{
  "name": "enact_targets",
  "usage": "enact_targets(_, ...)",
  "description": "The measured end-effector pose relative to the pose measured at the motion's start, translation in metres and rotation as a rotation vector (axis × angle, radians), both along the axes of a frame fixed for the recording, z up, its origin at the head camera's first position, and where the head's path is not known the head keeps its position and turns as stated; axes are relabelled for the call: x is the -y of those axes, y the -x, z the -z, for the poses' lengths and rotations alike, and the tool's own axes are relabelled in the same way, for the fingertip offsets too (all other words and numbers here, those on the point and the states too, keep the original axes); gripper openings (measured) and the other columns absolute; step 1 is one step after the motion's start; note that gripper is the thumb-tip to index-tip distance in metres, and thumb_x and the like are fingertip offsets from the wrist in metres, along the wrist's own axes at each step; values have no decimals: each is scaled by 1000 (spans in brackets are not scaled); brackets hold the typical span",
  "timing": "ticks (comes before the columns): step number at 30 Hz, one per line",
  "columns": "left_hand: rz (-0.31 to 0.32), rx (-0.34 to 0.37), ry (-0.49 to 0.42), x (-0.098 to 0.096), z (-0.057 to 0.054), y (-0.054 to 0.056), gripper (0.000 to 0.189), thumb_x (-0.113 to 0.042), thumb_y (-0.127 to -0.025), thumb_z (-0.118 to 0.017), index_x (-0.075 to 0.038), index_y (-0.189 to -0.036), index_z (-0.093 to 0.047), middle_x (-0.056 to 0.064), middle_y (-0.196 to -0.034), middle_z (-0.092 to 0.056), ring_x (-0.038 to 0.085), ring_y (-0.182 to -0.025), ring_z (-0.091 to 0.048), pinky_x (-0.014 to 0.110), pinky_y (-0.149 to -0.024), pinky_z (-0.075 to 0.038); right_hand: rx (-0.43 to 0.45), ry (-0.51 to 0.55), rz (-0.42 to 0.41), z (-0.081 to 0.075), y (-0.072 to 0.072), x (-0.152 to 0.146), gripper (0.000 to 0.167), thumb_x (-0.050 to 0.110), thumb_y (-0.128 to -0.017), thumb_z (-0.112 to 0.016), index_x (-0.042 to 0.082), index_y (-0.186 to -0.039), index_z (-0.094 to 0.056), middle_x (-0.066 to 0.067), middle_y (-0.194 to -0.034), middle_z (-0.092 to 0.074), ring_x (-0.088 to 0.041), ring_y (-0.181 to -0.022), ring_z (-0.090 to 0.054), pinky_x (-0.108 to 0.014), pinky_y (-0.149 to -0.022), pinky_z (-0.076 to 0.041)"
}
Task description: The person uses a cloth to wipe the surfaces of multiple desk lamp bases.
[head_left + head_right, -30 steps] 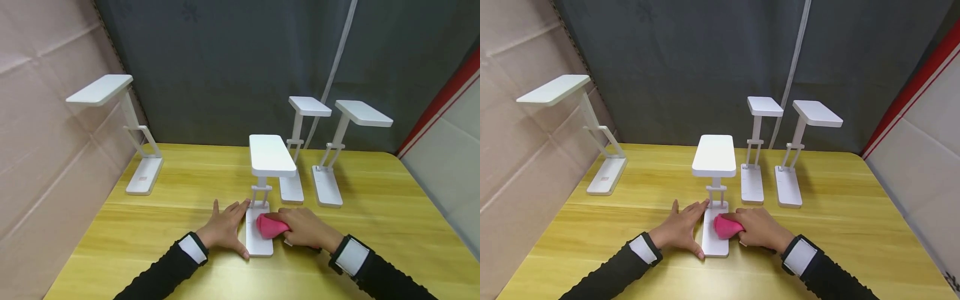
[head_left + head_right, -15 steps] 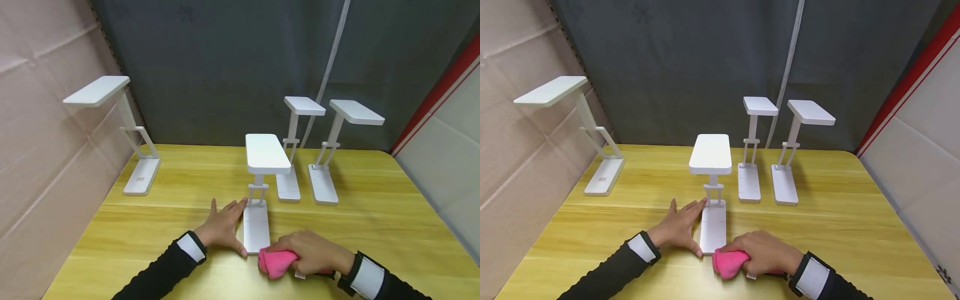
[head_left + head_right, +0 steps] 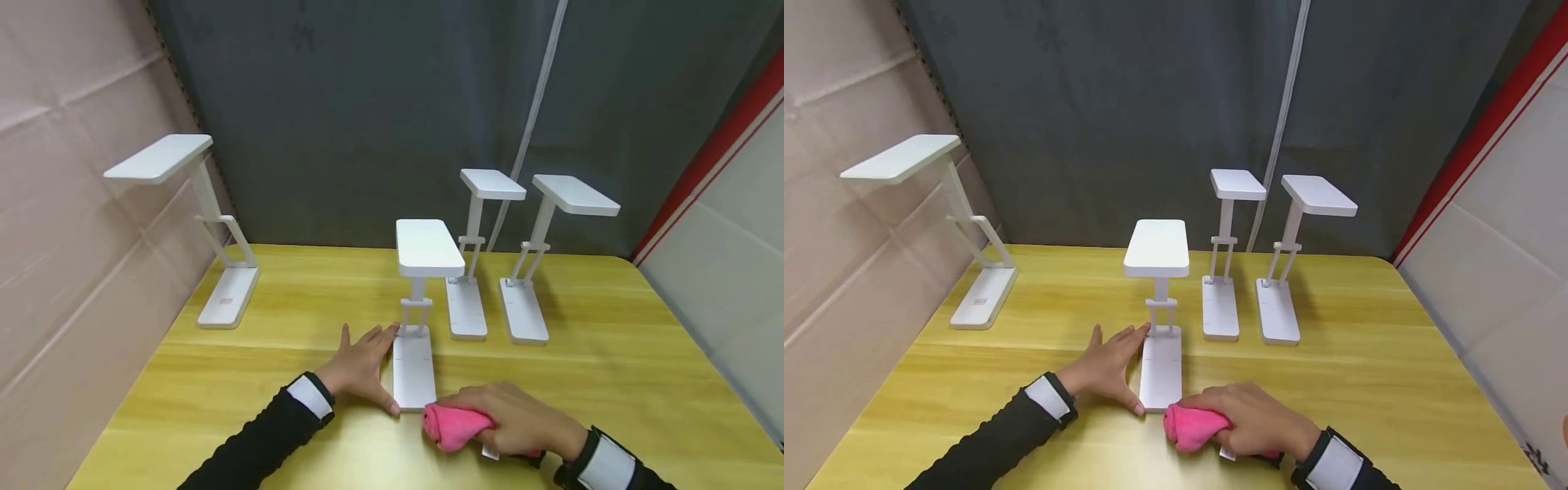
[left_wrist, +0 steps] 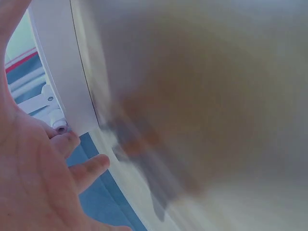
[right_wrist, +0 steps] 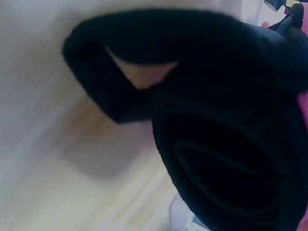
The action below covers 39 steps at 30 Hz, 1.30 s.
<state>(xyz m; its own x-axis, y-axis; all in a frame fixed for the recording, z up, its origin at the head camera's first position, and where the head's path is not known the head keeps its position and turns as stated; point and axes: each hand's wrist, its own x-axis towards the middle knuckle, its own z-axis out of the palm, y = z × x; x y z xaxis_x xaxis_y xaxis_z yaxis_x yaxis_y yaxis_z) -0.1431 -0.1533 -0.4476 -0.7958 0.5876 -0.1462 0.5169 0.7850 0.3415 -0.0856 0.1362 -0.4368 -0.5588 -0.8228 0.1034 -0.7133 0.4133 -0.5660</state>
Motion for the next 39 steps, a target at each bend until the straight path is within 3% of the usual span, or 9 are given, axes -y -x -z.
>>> enact_targets(6, -13, 55, 23, 4, 2, 19, 136, -69, -51, -81, -8, -153, -14, 7, -153, -31, 30, -140, -24, 76, -99, 0, -28, 35, 13, 10, -6, 0, 70, 3, -67, -65, 27, -132, -57, 17, -99, -60, 3, -70, -47, -14, -57, -39)
enact_targets(13, -56, 141, 46, 7, 7, 50, 136, -64, -52, -84, -10, -154, -11, 5, -155, -26, 28, -142, -20, 75, -99, 3, -93, 42, 56, 17, -13, 1, 68, 5, -68, -66, 25, -133, -56, 12, -108, -62, 1, -81, -51, -21, -66, -46)
enact_targets(22, -69, 191, 99, 0, 1, 85, 134, -55, -56, -87, -11, -154, -6, 5, -156, -22, 28, -143, -15, 75, -99, 4, -62, 57, 55, 21, -14, 3, 70, 3, -68, -65, 24, -134, -55, 13, -103, -60, 1, -76, -47, -18, -64, -43)
enact_targets(26, -91, 216, 74, -4, -4, 95, 135, -51, -57, -89, -11, -154, -5, 6, -157, -19, 27, -144, -13, 73, -100, 5, -25, 42, 61, 19, -11, 2, 69, 5, -70, -64, 26, -135, -54, 14, -100, -58, 2, -71, -45, -17, -60, -40)
enact_targets(30, -89, 216, 15, 2, -2, 96, 133, -50, -59, -88, -11, -154, -4, 8, -158, -17, 28, -144, -8, 72, -101, 4, -43, 39, 68, 18, -10, 0, 71, 5, -69, -65, 27, -135, -54, 13, -100, -58, 1, -69, -44, -17, -60, -39)
enact_targets(34, -82, 177, -53, 35, -6, 92, 122, -51, -70, -81, -8, -154, -2, 13, -158, -14, 32, -144, -2, 69, -104, 3, -33, 36, 83, 17, -7, -4, 73, 3, -69, -65, 29, -136, -52, 15, -98, -57, 1, -70, -45, -18, -61, -40)
enact_targets(36, -93, 139, -85, 68, -14, 91, 109, -46, -80, -73, -4, -153, -3, 19, -157, -12, 36, -143, -2, 67, -106, 3, -31, 33, 90, 15, -5, -7, 73, 2, -70, -65, 30, -136, -52, 16, -96, -55, 1, -69, -45, -18, -59, -40)
enact_targets(39, -160, 46, -97, 131, -26, 87, 83, -31, -95, -59, 4, -150, -9, 29, -153, -12, 44, -140, -6, 68, -106, -2, -51, 35, 99, 13, -1, -11, 74, 2, -70, -65, 31, -136, -52, 17, -97, -56, 1, -70, -45, -18, -59, -39)
